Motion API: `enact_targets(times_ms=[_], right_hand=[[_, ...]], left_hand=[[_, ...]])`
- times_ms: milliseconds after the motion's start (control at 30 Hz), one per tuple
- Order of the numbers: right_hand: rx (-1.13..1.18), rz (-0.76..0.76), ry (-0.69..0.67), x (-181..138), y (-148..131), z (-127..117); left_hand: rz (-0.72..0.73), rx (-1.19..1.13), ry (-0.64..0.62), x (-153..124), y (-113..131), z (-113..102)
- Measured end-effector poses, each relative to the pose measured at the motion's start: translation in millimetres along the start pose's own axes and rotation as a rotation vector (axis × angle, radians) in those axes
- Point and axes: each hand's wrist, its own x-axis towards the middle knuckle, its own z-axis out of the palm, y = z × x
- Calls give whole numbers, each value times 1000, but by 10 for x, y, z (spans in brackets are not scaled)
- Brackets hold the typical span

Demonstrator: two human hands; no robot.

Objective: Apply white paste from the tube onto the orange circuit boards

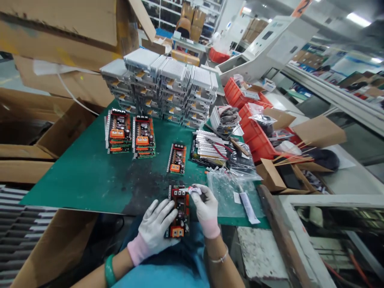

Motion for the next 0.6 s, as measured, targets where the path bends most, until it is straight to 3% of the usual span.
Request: enact_targets(times_ms=[167, 400, 600], right_hand=[[-235, -217, -87, 31, -118, -19], [-380, -403, -185, 95, -260, 110], [-469, -499, -140, 123, -286, -28]], left_hand=[[-100, -107, 88, -13, 48, 62], [-90, -124, 84, -44, 36, 94], [-86, -116, 81, -35, 35, 84]])
